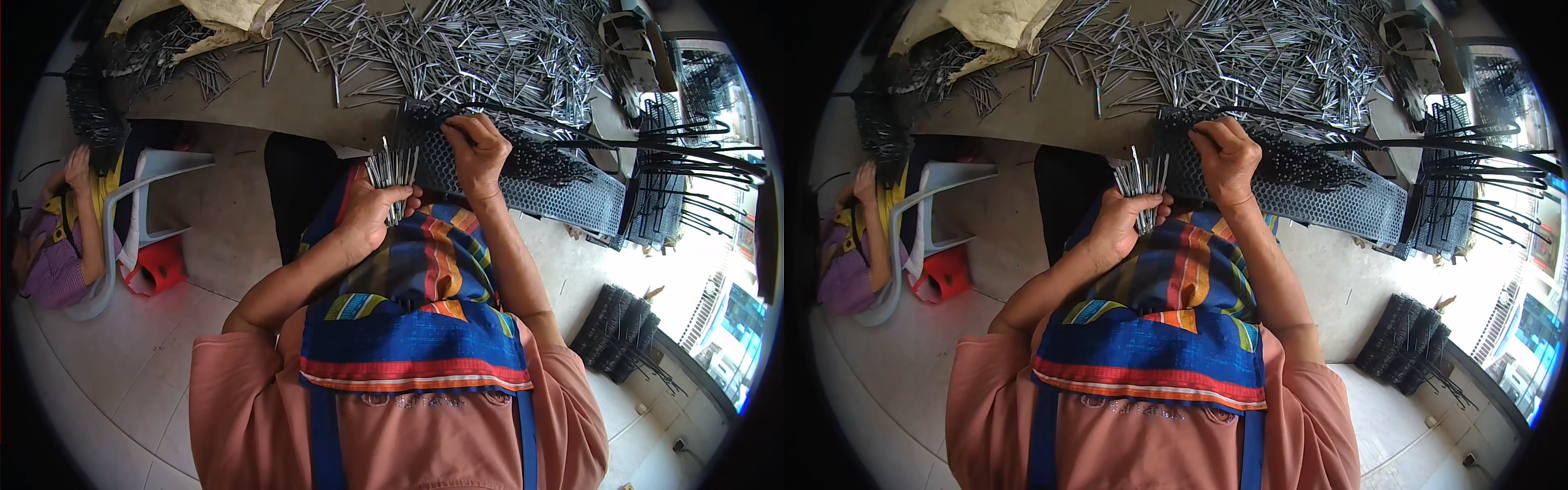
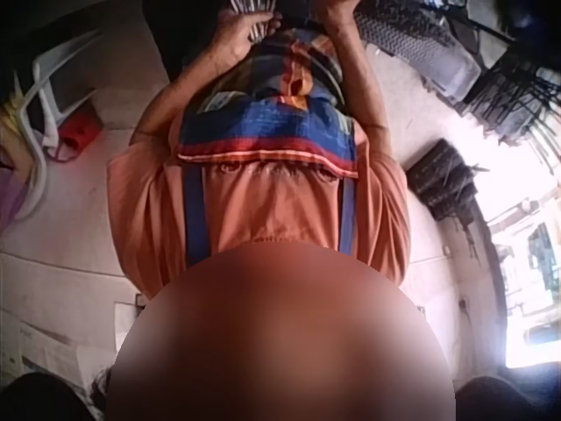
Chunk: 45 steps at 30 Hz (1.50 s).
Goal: Arranging and inserting thin metal pins into a black grid mat.
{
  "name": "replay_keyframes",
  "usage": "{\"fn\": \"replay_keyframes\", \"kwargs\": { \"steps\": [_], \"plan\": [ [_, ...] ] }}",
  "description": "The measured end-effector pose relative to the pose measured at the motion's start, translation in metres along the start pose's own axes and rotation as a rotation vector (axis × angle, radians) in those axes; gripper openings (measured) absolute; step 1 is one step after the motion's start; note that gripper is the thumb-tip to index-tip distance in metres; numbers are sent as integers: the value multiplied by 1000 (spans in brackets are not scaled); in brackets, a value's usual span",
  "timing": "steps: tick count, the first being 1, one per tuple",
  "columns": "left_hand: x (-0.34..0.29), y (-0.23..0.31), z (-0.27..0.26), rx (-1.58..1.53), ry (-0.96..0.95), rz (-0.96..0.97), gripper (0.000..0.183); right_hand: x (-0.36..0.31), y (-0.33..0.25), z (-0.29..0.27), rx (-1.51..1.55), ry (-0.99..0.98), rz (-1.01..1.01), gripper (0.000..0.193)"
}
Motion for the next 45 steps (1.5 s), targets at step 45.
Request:
{"fn": "replay_keyframes", "kwargs": {
  "steps": [45],
  "plan": [
    [-2,4,24,155,-56,2,16,0,19,-15,84,-36,3,12]
  ]
}}
Point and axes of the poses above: each hand's wrist, its own x-axis towards the middle knuckle, its own z-axis out of the palm, y = z × x, the point moved 6 cm from there along x, towards the middle knuckle, and after that the axes turned 2 degrees about -z, right-handed, at the moved point
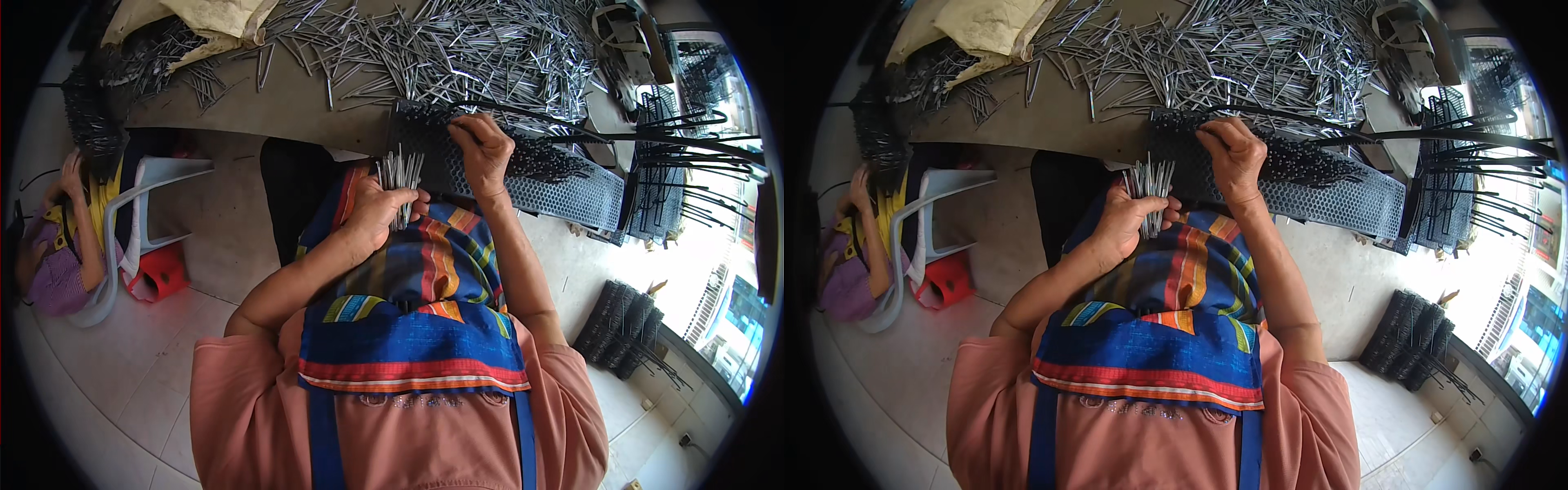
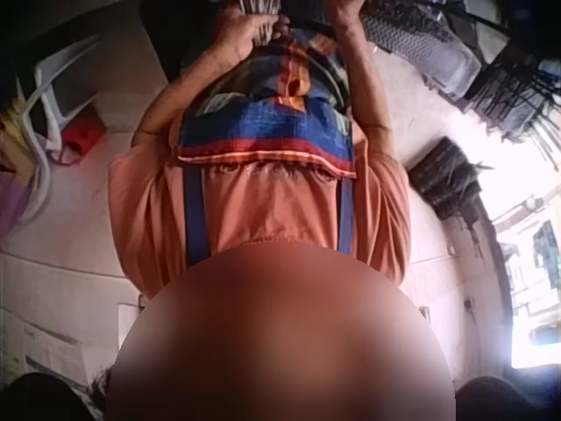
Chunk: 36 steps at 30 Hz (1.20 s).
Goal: Arranging and inserting thin metal pins into a black grid mat.
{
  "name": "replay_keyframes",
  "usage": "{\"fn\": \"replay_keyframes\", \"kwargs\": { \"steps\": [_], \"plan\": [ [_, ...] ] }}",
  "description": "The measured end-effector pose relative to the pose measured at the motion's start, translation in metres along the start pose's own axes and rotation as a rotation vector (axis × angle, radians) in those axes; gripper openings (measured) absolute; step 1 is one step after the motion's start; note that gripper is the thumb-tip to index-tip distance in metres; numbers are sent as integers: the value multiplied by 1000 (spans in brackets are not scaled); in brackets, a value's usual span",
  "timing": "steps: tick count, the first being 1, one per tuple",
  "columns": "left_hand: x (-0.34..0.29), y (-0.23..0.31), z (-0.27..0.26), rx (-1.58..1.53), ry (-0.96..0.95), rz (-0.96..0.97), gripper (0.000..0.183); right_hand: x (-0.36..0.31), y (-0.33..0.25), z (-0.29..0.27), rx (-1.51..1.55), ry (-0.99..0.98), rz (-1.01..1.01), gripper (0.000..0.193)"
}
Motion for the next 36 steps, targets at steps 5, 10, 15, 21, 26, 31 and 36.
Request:
{"fn": "replay_keyframes", "kwargs": {
  "steps": [5,10,15,21,26,31,36],
  "plan": [
    [3,1,2,-33,-32,9,15,-5,-6,2,-109,4,12,14],
    [5,1,2,-33,-7,-9,15,-4,-13,1,-109,17,-46,15],
    [8,0,3,-47,-17,-8,14,-4,-9,7,-168,-41,-62,15],
    [7,2,4,-100,9,-10,16,2,-11,11,-279,-99,-28,15],
    [5,8,9,-125,-15,41,21,-18,1,5,74,-249,307,17],
    [1,6,20,-67,-92,51,22,-55,14,22,542,-398,767,6],
    [3,-6,-1,-102,-68,16,24,-50,15,3,714,-245,818,1]
  ]
}}
Point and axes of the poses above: each hand's wrist, its own x-axis towards the middle knuckle, its own z-axis out of the palm, y = z × x, the point moved 6 cm from there along x, towards the middle knuckle, and after that the axes turned 2 degrees about -z, right-handed, at the moved point
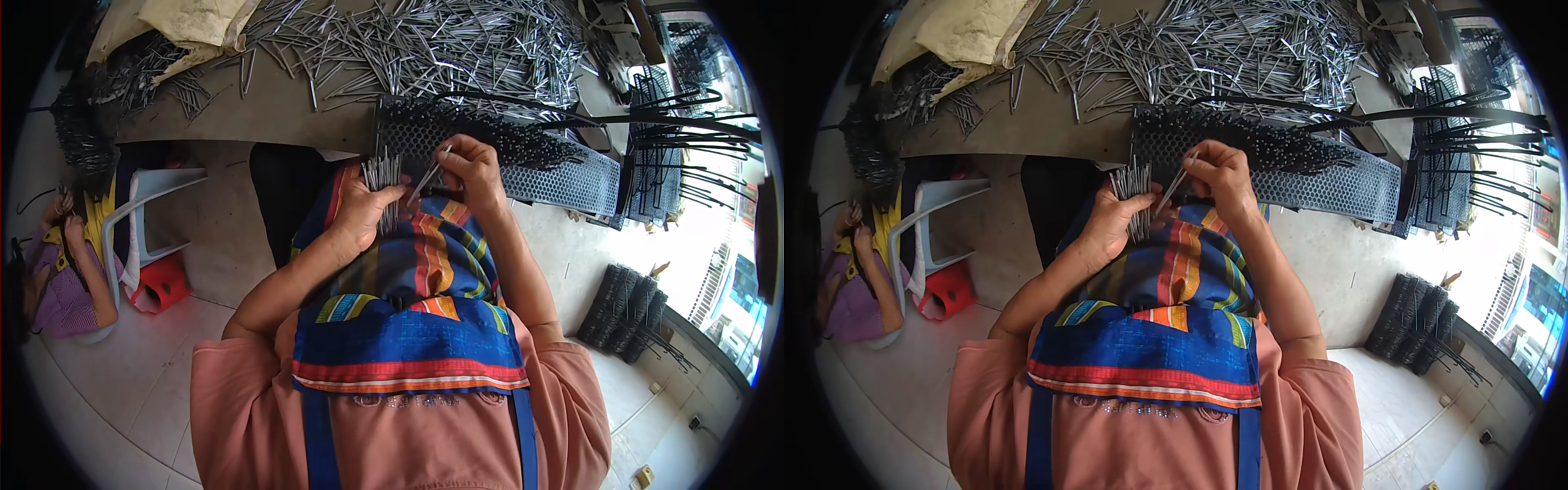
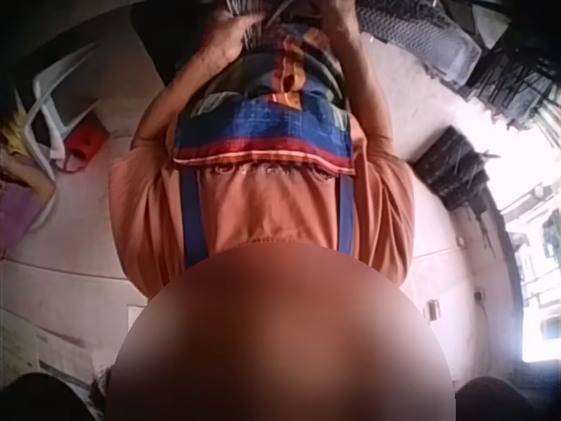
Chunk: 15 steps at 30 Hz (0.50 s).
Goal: Arranging and inserting thin metal pins into a black grid mat.
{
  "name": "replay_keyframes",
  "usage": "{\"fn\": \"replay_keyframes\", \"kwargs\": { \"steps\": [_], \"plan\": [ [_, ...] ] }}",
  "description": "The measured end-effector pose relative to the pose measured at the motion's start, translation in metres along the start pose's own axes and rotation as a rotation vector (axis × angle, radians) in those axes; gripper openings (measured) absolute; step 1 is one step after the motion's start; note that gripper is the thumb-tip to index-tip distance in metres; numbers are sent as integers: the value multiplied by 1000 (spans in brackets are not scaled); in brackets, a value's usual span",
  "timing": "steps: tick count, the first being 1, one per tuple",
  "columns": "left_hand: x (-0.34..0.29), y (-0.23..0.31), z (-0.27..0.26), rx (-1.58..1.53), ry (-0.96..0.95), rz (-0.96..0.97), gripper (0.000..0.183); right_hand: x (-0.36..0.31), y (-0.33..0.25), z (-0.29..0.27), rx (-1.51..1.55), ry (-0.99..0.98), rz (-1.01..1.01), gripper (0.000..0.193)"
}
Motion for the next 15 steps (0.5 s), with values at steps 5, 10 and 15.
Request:
{"fn": "replay_keyframes", "kwargs": {
  "steps": [5,10,15],
  "plan": [
    [-8,-26,-11,180,-42,-127,20,3,-38,-24,-197,327,-518,10],
    [-13,-16,-6,164,14,-179,15,3,-55,-12,-640,264,-859,13],
    [-9,-7,-5,96,12,-100,20,3,-46,-10,-688,250,-863,16]
  ]
}}
Point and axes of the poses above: each hand's wrist, its own x-axis towards the middle knuckle, its own z-axis out of the palm, y = z × x, the point moved 6 cm from there along x, towards the middle knuckle, and after that the axes turned 2 degrees about -z, right-handed, at the moved point
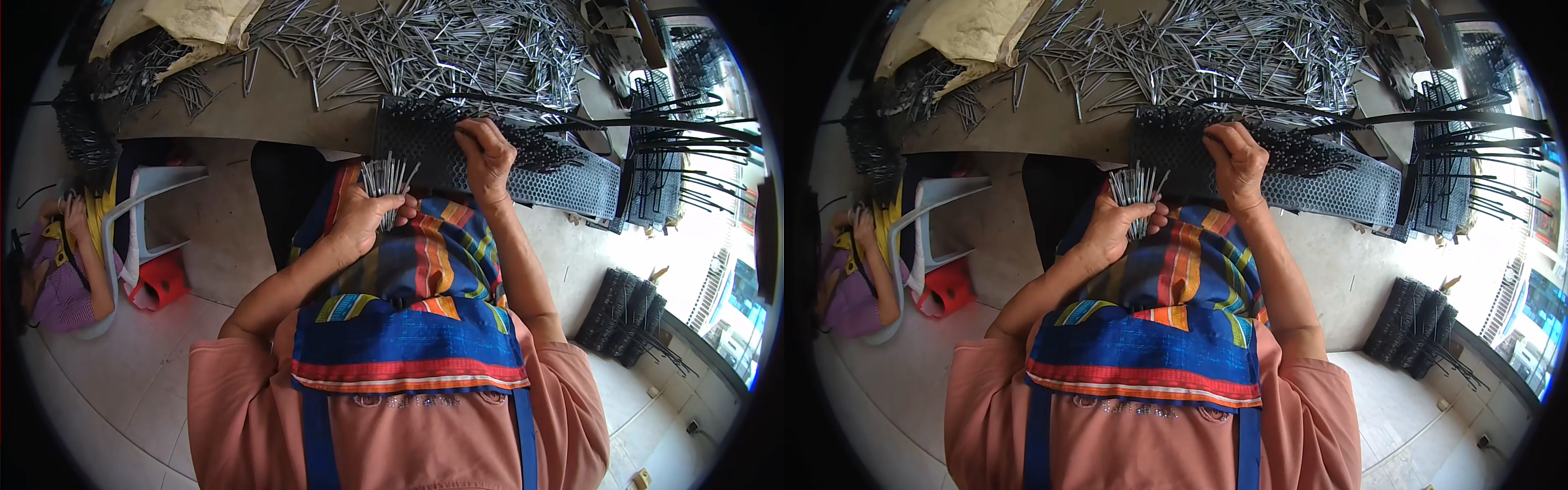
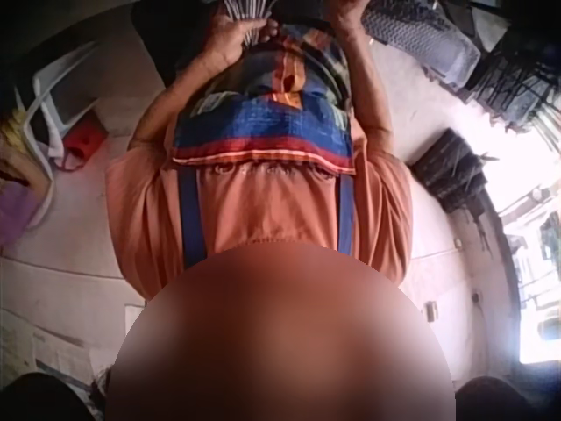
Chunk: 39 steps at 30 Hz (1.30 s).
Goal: Arranging and inserting thin metal pins into a black grid mat.
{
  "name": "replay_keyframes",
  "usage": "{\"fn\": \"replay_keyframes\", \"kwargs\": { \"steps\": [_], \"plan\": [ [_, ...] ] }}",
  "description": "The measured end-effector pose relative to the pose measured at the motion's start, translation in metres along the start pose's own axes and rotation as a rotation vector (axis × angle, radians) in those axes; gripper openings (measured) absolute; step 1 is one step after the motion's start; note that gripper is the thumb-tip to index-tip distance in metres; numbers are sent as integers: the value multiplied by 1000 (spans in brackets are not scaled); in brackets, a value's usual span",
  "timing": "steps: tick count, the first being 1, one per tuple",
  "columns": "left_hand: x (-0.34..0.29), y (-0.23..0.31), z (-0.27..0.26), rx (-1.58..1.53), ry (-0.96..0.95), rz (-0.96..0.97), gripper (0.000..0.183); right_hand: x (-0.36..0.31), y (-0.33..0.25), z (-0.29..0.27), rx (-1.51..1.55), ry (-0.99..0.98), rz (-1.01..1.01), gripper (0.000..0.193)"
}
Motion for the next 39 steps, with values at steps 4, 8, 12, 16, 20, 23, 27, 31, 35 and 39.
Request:
{"fn": "replay_keyframes", "kwargs": {
  "steps": [4,8,12,16,20,23,27,31,35,39],
  "plan": [
    [6,7,6,63,40,98,14,-1,-2,6,-168,-18,50,15],
    [17,13,8,116,30,106,11,6,-7,6,-220,10,-12,13],
    [19,16,13,50,4,81,12,6,-9,6,-367,-4,3,10],
    [17,20,23,-37,-38,61,16,-6,1,17,-23,-222,302,8],
    [18,17,37,-55,-60,142,20,-33,9,31,440,-329,852,6],
    [13,10,26,-111,45,36,19,-28,13,13,507,-97,785,2],
    [11,1,16,-32,38,-4,20,-3,11,-30,308,236,316,6],
    [9,-8,17,43,-9,-69,25,5,9,-29,90,177,90,8],
    [7,-15,13,52,-51,-125,26,0,4,-21,-33,120,84,11],
    [9,-9,13,54,-4,-52,24,1,3,-14,-197,73,76,11]
  ]
}}
Point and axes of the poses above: each hand's wrist, its own x-axis towards the middle knuckle, its own z-axis out of the palm, y = z × x, the point moved 6 cm from there along x, towards the middle knuckle, and after that the axes turned 2 degrees about -z, right-handed, at the moved point
